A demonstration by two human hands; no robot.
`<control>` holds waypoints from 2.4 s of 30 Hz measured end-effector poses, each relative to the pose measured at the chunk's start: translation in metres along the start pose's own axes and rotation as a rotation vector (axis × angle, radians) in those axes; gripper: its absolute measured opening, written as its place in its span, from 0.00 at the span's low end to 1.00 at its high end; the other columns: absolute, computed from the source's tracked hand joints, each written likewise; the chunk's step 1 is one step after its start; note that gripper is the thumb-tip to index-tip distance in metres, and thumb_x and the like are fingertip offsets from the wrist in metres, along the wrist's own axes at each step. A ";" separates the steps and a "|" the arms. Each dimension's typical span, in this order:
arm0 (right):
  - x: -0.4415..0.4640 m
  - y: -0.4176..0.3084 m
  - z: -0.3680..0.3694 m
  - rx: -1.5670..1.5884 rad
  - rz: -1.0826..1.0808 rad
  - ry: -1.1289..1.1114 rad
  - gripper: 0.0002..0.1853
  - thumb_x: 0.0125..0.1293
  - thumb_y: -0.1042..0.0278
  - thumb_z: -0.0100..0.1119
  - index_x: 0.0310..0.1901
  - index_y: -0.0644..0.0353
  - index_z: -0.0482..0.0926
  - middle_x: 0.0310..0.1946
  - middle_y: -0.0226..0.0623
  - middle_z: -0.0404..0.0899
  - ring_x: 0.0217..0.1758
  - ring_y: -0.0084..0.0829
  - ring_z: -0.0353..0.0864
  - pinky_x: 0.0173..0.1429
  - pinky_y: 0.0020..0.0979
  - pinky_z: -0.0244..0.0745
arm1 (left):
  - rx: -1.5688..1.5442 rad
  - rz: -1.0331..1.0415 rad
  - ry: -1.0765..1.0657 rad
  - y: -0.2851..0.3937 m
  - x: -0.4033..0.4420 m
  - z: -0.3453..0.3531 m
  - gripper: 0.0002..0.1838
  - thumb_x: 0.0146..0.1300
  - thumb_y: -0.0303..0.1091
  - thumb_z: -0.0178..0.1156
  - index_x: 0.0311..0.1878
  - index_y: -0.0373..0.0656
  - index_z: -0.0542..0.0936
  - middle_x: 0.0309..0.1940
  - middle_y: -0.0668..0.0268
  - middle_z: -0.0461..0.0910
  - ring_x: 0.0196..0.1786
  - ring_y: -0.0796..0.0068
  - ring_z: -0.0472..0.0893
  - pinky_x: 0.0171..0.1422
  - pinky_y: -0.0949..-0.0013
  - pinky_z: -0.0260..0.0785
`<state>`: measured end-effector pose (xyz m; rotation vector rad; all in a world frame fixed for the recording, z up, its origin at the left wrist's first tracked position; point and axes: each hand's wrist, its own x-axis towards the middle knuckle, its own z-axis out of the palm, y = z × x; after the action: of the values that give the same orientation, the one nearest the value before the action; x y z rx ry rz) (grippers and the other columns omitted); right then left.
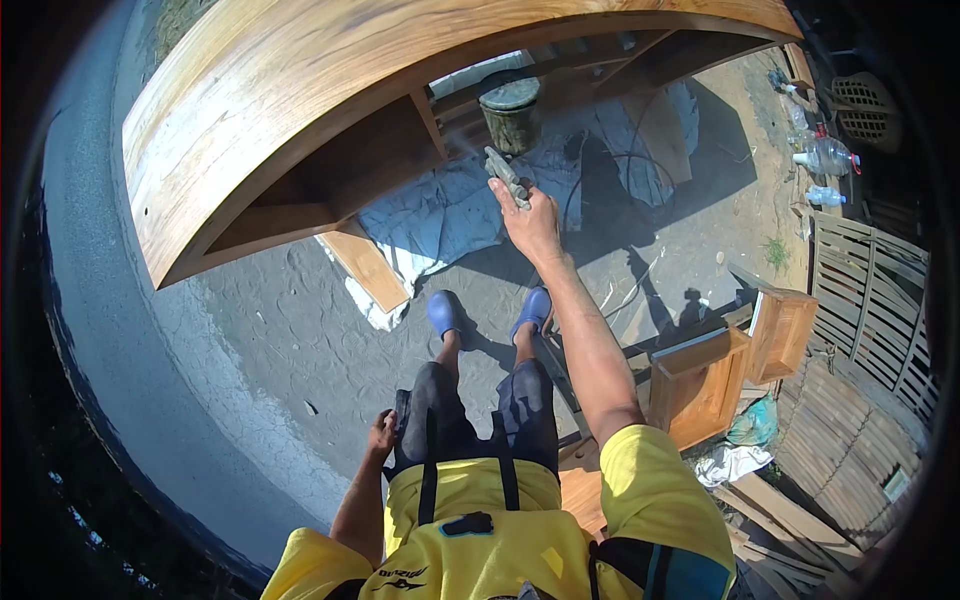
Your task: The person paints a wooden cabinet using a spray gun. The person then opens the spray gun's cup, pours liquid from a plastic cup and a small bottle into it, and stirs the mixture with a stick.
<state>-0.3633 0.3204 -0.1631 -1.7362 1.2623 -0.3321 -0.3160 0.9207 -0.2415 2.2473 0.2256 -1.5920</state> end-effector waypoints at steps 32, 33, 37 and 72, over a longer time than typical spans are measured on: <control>0.027 0.033 -0.161 0.076 0.004 0.432 0.33 0.73 0.35 0.63 0.38 0.69 0.85 0.27 0.58 0.85 0.37 0.62 0.87 0.45 0.52 0.78 | 0.274 0.137 -0.039 0.072 -0.039 0.074 0.35 0.78 0.63 0.52 0.70 0.42 0.79 0.59 0.44 0.85 0.65 0.49 0.83 0.68 0.55 0.74; 0.019 0.022 -0.159 0.078 -0.006 0.416 0.33 0.73 0.35 0.63 0.38 0.69 0.85 0.27 0.58 0.85 0.37 0.62 0.87 0.45 0.52 0.78 | 0.237 0.130 -0.064 0.073 -0.040 0.074 0.35 0.78 0.63 0.53 0.71 0.41 0.78 0.59 0.44 0.85 0.65 0.50 0.83 0.69 0.55 0.73; -0.009 -0.016 -0.140 0.079 -0.035 0.296 0.32 0.73 0.36 0.64 0.39 0.66 0.85 0.28 0.56 0.85 0.37 0.61 0.87 0.44 0.51 0.78 | 0.315 0.189 0.017 0.068 -0.037 0.075 0.34 0.78 0.61 0.54 0.71 0.41 0.79 0.59 0.46 0.86 0.65 0.54 0.83 0.69 0.57 0.73; 0.045 -0.009 -0.140 -0.192 -0.015 0.755 0.34 0.74 0.35 0.60 0.47 0.68 0.86 0.35 0.62 0.87 0.46 0.65 0.86 0.53 0.55 0.79 | 0.095 0.120 -0.119 0.069 0.035 -0.013 0.34 0.79 0.60 0.54 0.70 0.39 0.77 0.53 0.55 0.86 0.54 0.67 0.85 0.61 0.65 0.77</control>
<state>-0.4319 0.2097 -0.0945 -1.8469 1.8553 -0.9660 -0.2688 0.8599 -0.2562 2.1816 -0.0166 -1.6971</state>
